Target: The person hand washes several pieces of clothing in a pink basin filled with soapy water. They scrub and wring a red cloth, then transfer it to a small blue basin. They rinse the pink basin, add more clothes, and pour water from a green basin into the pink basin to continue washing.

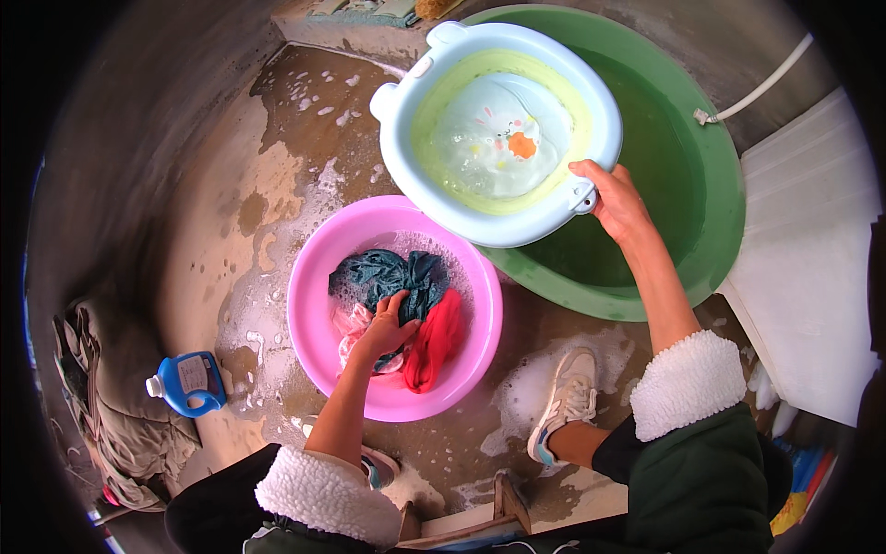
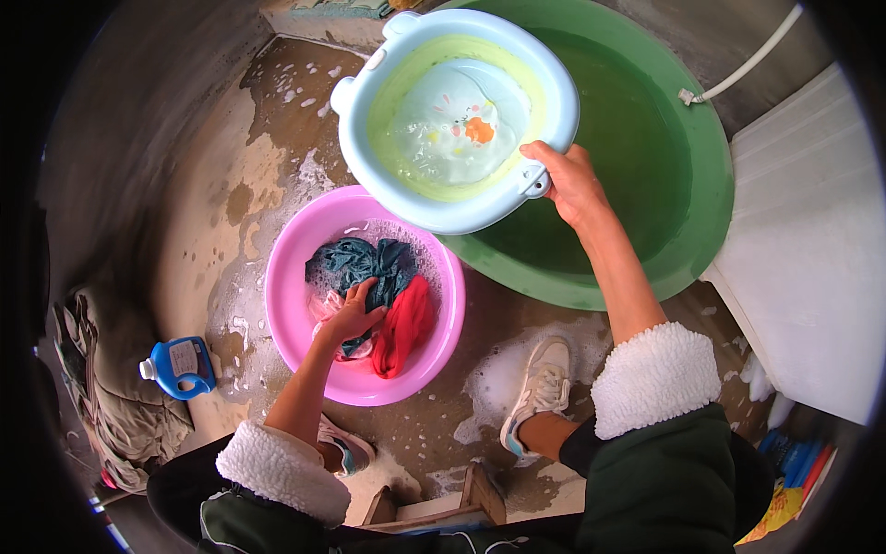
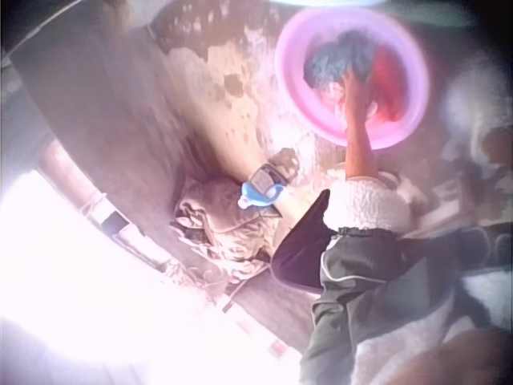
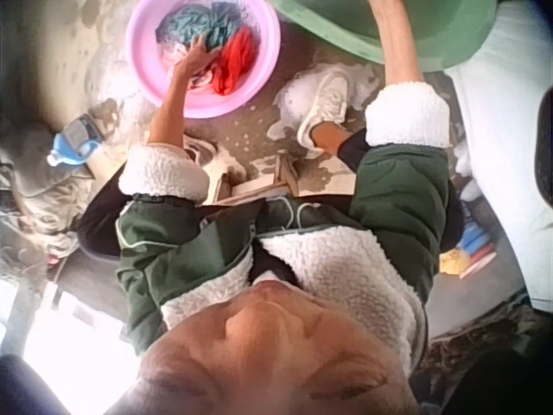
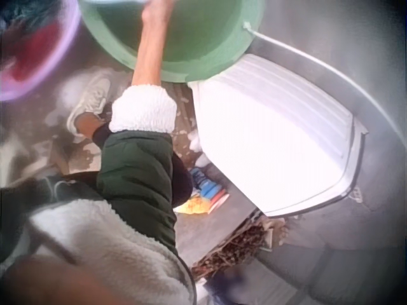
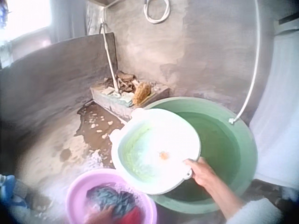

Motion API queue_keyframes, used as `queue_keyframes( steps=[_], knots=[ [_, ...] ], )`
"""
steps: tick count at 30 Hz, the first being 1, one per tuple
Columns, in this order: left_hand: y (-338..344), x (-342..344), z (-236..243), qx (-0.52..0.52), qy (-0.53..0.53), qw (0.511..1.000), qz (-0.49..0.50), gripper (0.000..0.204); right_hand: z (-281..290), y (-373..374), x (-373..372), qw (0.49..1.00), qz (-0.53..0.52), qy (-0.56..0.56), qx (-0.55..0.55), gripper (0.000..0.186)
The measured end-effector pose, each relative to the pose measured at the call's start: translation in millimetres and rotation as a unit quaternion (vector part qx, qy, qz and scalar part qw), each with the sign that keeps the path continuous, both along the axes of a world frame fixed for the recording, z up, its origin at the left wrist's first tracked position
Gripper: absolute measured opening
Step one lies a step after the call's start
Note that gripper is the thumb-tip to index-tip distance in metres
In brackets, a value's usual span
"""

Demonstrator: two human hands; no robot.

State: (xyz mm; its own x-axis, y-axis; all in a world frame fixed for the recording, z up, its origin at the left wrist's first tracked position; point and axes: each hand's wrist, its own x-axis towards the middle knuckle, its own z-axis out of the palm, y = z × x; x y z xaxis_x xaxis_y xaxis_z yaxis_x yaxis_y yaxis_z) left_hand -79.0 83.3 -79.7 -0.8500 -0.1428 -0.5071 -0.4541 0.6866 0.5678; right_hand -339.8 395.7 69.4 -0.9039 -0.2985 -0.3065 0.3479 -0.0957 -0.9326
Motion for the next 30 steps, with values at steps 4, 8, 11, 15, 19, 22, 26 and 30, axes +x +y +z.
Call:
queue_keyframes(
  steps=[4,8,11,15,19,22,26,30],
  knots=[
    [-2.9,-3.4,3.4,0.012,-0.016,1.000,-0.001,0.075,16.2,-26.9,21.3,0.998,0.062,0.028,-0.003,0.028],
    [-7.9,-6.0,1.5,0.025,-0.042,0.999,0.003,0.079,16.9,-53.9,46.0,0.991,0.095,0.085,-0.026,0.031],
    [-11.0,-7.0,-0.6,0.017,0.017,0.999,-0.028,0.072,16.4,-69.5,64.0,0.978,0.128,0.161,-0.021,0.030],
    [-10.3,-12.3,6.9,0.105,0.033,0.994,-0.026,0.057,26.8,-83.4,83.2,0.943,0.167,0.274,0.086,0.030],
    [-6.2,-20.3,22.9,0.100,-0.021,0.994,-0.050,0.050,42.4,-90.4,98.6,0.913,0.183,0.350,0.100,0.031],
    [-3.7,-19.1,25.7,0.093,0.009,0.994,-0.050,0.049,49.0,-95.6,104.8,0.891,0.202,0.401,0.069,0.049],
    [-9.1,-9.1,10.4,0.013,0.076,0.997,-0.021,0.058,52.2,-101.3,111.3,0.849,0.219,0.480,0.033,0.060],
    [-23.6,-6.9,-6.5,0.035,0.021,0.997,-0.071,0.073,56.6,-98.6,119.0,0.795,0.224,0.559,0.069,0.060]
  ],
)
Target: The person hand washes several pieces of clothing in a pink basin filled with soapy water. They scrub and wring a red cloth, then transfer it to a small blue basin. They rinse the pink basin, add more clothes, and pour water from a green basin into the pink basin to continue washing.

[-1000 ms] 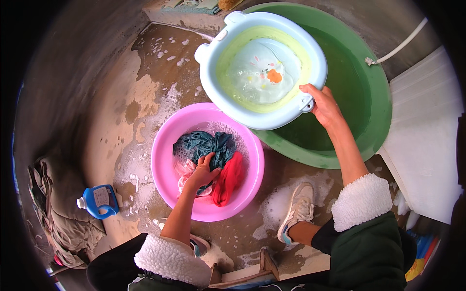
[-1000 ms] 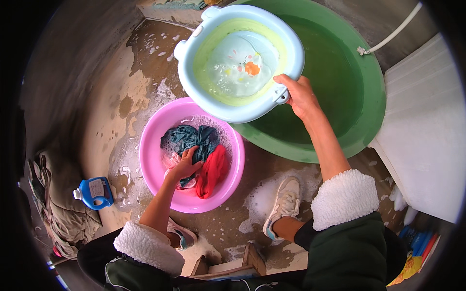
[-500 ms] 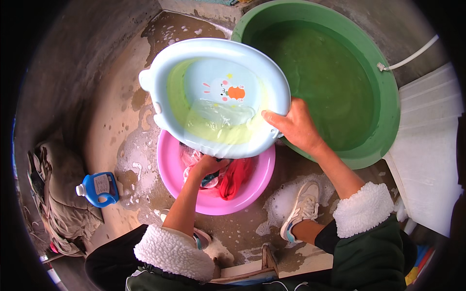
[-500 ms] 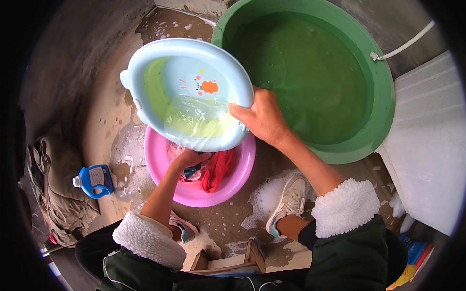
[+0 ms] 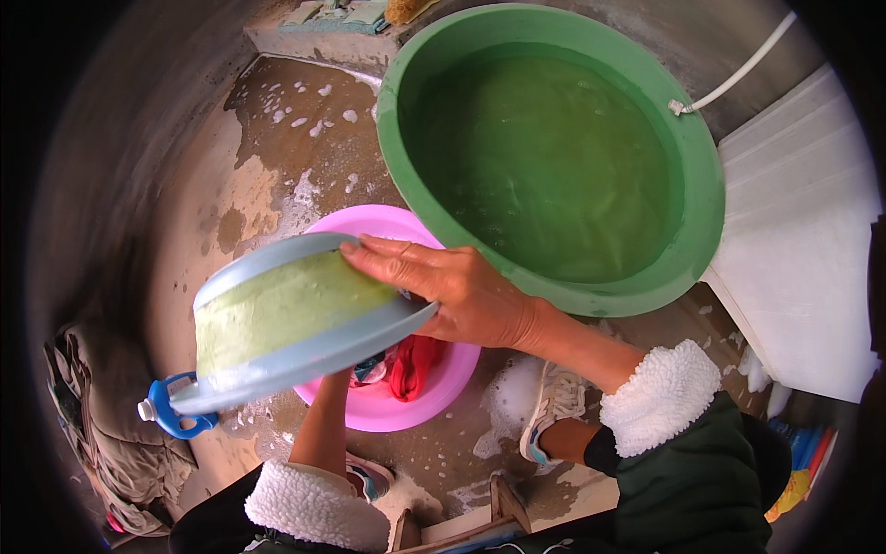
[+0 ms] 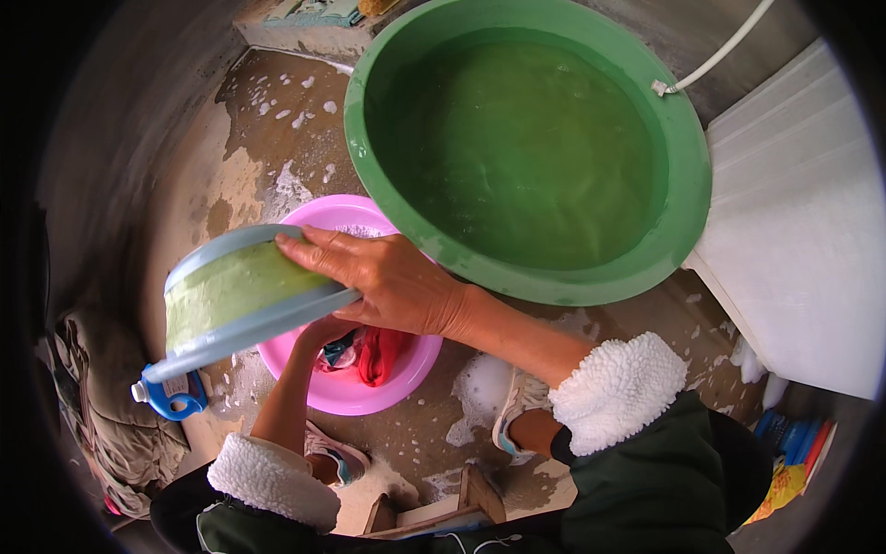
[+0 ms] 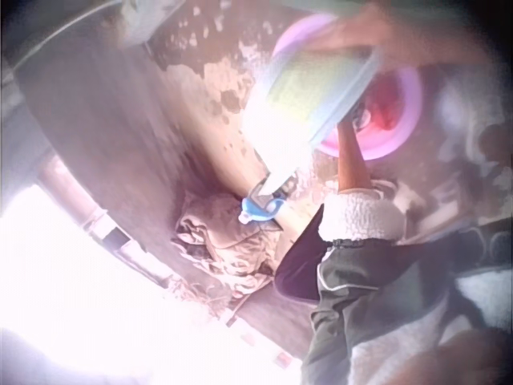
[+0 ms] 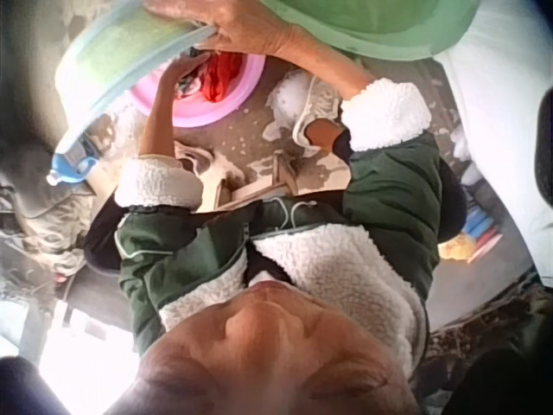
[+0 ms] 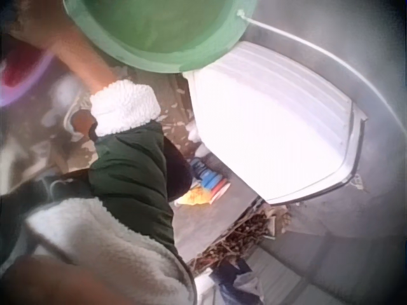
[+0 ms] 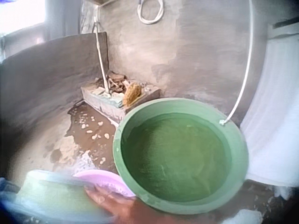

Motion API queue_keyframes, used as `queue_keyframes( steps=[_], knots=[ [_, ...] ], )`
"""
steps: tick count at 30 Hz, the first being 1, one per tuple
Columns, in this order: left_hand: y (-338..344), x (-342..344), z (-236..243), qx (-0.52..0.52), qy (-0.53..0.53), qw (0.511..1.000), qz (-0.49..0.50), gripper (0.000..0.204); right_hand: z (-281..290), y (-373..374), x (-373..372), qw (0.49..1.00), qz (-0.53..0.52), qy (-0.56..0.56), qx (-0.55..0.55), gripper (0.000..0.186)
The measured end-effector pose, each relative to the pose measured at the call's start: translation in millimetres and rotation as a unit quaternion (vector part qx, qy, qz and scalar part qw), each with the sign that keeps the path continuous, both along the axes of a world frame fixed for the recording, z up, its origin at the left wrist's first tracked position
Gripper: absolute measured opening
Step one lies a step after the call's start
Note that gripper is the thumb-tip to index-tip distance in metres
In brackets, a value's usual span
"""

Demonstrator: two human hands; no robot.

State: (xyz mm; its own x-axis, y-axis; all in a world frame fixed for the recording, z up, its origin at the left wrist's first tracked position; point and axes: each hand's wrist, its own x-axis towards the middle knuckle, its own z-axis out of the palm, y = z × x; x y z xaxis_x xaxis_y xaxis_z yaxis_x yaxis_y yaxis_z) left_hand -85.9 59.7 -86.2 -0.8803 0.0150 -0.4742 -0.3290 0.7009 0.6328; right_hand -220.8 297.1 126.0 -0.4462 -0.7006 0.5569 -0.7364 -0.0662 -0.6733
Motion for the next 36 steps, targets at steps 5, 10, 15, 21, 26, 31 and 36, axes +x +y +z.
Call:
queue_keyframes(
  steps=[5,10,15,21,26,31,36],
  knots=[
    [3.6,-3.5,1.8,0.030,0.091,0.995,0.005,0.078,-0.7,4.1,-9.1,0.996,-0.029,0.087,-0.024,0.068],
    [16.0,-2.8,13.9,-0.011,-0.070,0.993,0.091,0.083,-21.3,29.9,-63.1,0.966,-0.156,-0.146,-0.145,0.047],
    [16.3,-0.5,8.9,-0.009,-0.072,0.992,0.101,0.079,-71.0,105.4,-142.6,0.893,-0.376,-0.214,-0.126,0.030],
    [15.3,3.6,1.5,-0.033,-0.035,0.995,0.087,0.074,-144.5,183.4,-166.7,0.792,-0.581,-0.174,-0.074,0.034],
    [17.5,2.6,4.6,-0.032,-0.041,0.995,0.085,0.073,-177.7,203.8,-157.7,0.781,-0.593,-0.183,-0.063,0.040],
    [21.2,2.0,8.4,-0.030,-0.038,0.994,0.095,0.073,-201.0,176.5,-135.4,0.770,-0.588,-0.246,-0.001,0.037],
    [24.4,1.8,9.9,-0.019,-0.034,0.994,0.106,0.073,-202.2,123.4,-112.5,0.752,-0.501,-0.427,-0.033,0.031]
  ],
)
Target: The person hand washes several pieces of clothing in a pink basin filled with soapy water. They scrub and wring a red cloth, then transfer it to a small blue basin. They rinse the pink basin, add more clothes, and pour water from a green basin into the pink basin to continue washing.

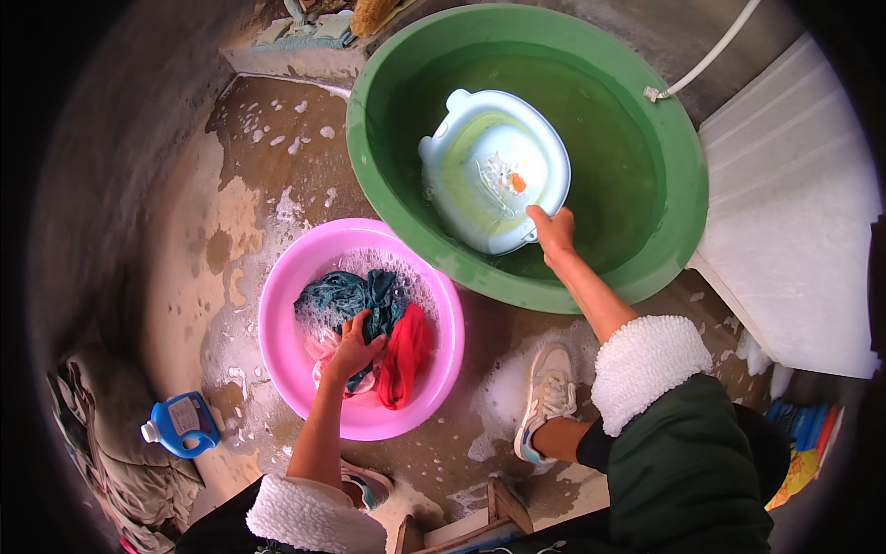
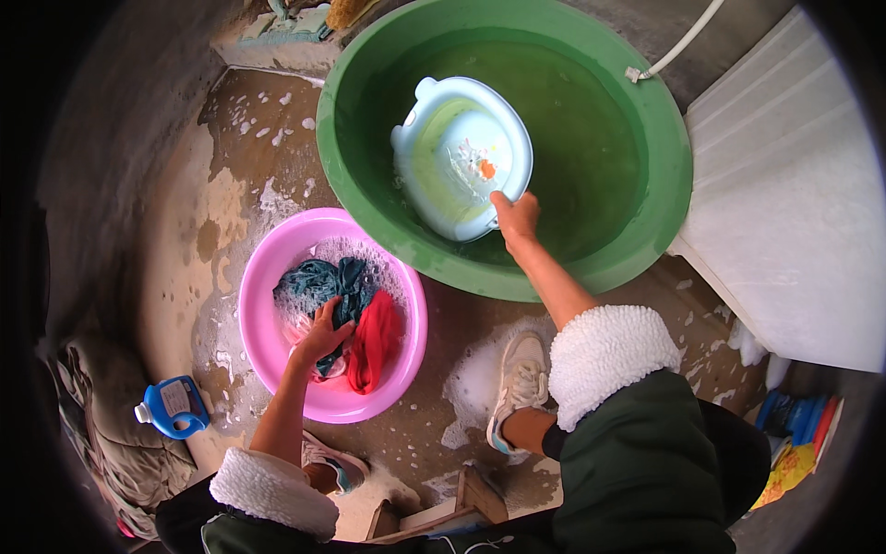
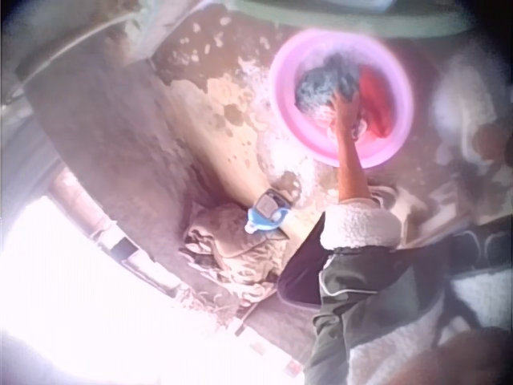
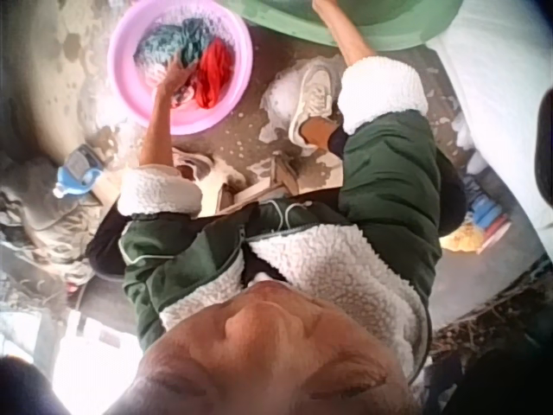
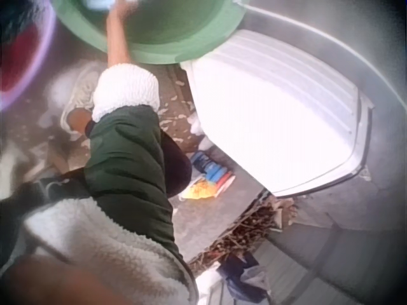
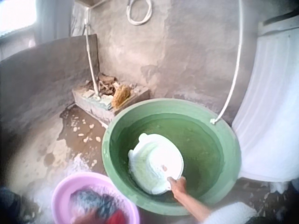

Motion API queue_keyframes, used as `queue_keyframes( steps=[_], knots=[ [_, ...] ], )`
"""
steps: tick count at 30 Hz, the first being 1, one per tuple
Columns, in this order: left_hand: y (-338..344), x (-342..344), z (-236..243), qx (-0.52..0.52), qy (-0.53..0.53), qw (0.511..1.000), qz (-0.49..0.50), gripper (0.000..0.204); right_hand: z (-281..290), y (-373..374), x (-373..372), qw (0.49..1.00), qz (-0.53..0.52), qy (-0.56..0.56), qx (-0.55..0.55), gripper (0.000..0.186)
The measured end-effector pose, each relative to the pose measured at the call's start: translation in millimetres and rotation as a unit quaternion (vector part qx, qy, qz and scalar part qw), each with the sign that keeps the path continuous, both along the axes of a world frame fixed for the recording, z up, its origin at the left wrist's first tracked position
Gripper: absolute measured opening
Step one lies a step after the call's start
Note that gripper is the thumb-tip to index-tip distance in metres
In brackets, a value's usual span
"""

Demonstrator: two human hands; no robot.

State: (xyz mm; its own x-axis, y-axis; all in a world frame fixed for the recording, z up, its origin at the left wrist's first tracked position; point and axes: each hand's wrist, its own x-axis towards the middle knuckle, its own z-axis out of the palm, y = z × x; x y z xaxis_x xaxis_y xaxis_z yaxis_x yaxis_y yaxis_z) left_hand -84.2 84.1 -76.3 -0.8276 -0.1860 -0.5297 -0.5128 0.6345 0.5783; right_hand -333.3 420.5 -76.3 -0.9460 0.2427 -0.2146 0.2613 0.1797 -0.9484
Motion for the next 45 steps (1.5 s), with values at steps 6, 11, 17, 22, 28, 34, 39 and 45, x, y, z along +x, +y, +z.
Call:
queue_keyframes(
  steps=[6,11,17,22,28,34,39,45],
  knots=[
    [-0.7,0.9,-4.1,0.004,0.008,1.000,0.000,0.073,20.7,-1.2,-10.4,0.954,-0.021,-0.168,-0.248,0.036],
    [-5.4,0.8,-7.5,0.009,-0.005,1.000,-0.001,0.073,50.8,-1.6,-19.0,0.953,0.030,-0.143,-0.266,0.037],
    [-6.9,-0.1,-5.5,-0.008,-0.007,1.000,-0.024,0.073,110.5,2.6,-29.0,0.959,0.111,-0.066,-0.251,0.030],
    [-3.3,-1.5,-0.1,-0.005,-0.005,1.000,-0.013,0.074,148.2,-11.7,-18.1,0.958,0.195,-0.043,-0.207,0.033],
    [-6.0,-1.4,-2.2,0.002,-0.015,1.000,-0.017,0.076,165.8,-48.4,16.8,0.936,0.294,0.010,-0.192,0.032],
    [-11.1,-8.6,-6.2,0.030,-0.014,0.999,-0.022,0.067,172.5,-91.1,58.4,0.909,0.382,0.142,-0.093,0.031],
    [-8.0,-11.8,11.7,0.138,-0.121,0.983,0.024,0.050,193.1,-102.8,88.8,0.861,0.443,0.248,-0.019,0.051],
    [-10.0,0.0,-8.2,-0.003,0.015,0.999,-0.035,0.047,205.6,-120.5,108.0,0.776,0.493,0.391,0.038,0.075]
  ],
)
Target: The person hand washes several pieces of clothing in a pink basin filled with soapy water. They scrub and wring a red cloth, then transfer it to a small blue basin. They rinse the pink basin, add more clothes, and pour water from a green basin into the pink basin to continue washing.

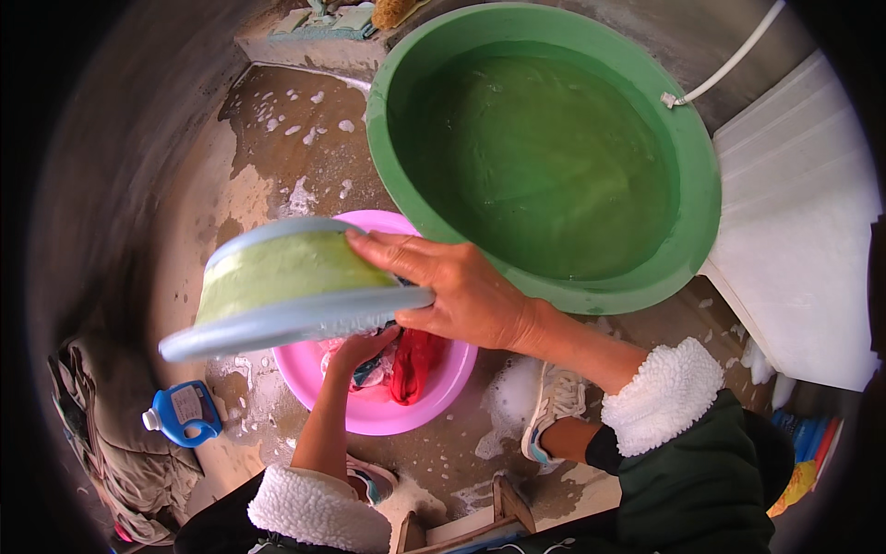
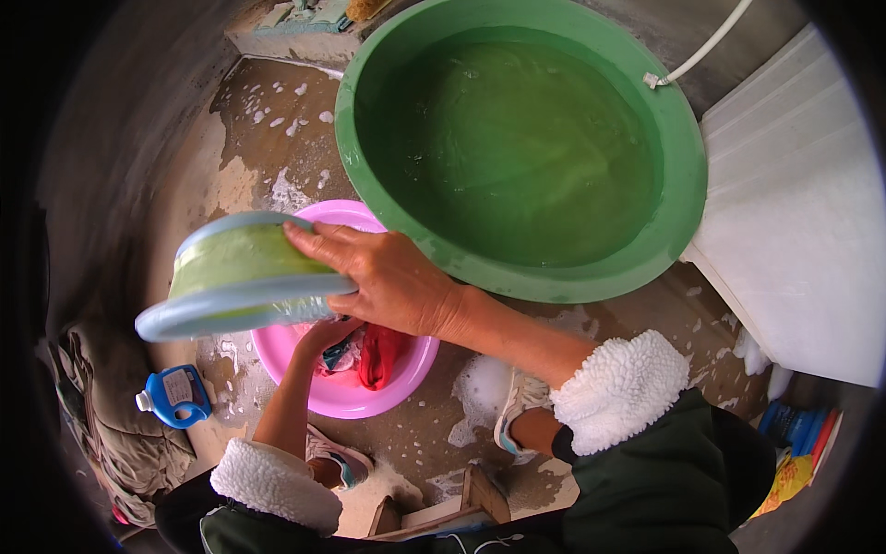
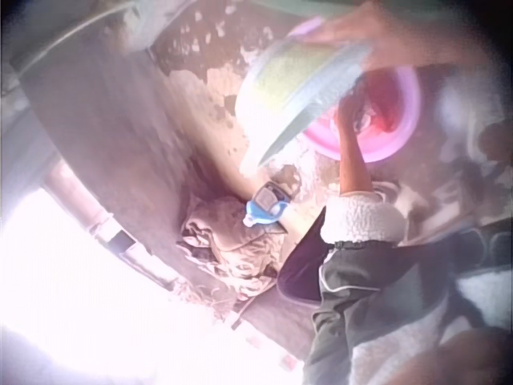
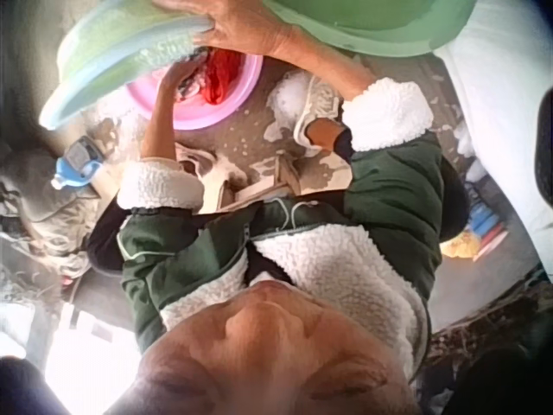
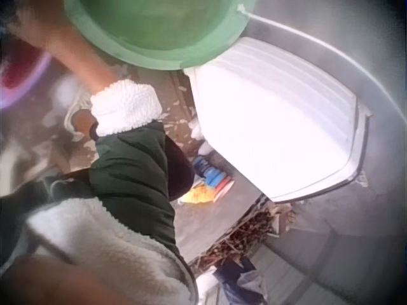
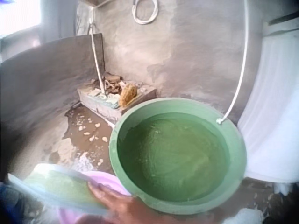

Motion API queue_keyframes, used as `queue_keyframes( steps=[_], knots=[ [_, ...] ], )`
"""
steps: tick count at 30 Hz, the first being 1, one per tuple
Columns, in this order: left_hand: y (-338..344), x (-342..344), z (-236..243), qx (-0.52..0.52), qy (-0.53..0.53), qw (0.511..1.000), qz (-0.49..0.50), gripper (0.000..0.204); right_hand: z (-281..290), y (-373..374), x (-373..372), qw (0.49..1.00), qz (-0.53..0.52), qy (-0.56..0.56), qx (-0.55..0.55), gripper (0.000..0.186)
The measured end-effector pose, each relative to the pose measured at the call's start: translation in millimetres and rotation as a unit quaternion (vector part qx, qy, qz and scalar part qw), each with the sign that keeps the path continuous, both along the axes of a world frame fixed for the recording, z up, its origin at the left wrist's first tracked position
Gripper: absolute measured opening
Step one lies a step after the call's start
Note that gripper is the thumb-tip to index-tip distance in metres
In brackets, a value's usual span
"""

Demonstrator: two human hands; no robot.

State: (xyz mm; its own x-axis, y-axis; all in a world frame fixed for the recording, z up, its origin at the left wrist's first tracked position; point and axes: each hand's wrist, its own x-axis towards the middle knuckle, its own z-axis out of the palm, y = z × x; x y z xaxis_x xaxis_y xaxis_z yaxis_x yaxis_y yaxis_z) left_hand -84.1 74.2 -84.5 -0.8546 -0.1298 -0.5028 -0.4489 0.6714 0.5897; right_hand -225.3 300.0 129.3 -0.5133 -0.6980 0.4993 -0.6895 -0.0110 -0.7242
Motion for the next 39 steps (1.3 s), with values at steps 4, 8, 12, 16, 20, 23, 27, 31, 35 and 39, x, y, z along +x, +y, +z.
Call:
queue_keyframes(
  steps=[4,8,12,16,20,23,27,31,35,39],
  knots=[
    [-14.1,-4.5,-21.5,0.081,0.075,0.992,-0.058,0.057,8.1,7.5,10.8,0.998,0.033,0.032,0.045,0.067],
    [-8.5,0.2,-10.7,0.094,-0.034,0.994,0.036,0.069,1.5,12.0,-18.6,0.995,-0.008,0.047,-0.091,0.074],
    [5.3,-2.2,9.4,0.013,-0.037,0.998,0.045,0.075,-26.5,46.6,-84.5,0.961,-0.207,-0.105,-0.153,0.031],
    [10.5,-5.1,15.6,0.011,-0.045,0.998,0.051,0.074,-65.9,104.4,-143.8,0.874,-0.421,-0.149,-0.192,0.030],
    [8.4,-3.4,13.3,0.017,-0.039,0.998,0.045,0.072,-107.2,158.0,-168.8,0.794,-0.553,-0.195,-0.158,0.031],
    [6.4,-3.4,12.0,0.002,-0.030,0.999,0.027,0.071,-137.2,185.8,-174.0,0.774,-0.582,-0.192,-0.161,0.033],
    [5.6,-3.5,10.9,0.008,-0.018,0.999,0.027,0.071,-166.6,211.5,-171.4,0.745,-0.610,-0.224,-0.153,0.035],
    [6.1,-2.0,10.3,0.007,-0.011,1.000,0.026,0.071,-180.1,229.3,-169.2,0.737,-0.624,-0.225,-0.129,0.037],
    [6.7,-1.5,11.2,0.011,-0.014,0.999,0.033,0.070,-187.1,243.9,-168.4,0.727,-0.640,-0.218,-0.120,0.038],
    [6.9,-1.9,11.7,-0.003,-0.018,0.999,0.030,0.071,-195.9,256.1,-167.5,0.721,-0.649,-0.214,-0.118,0.039]
  ],
)
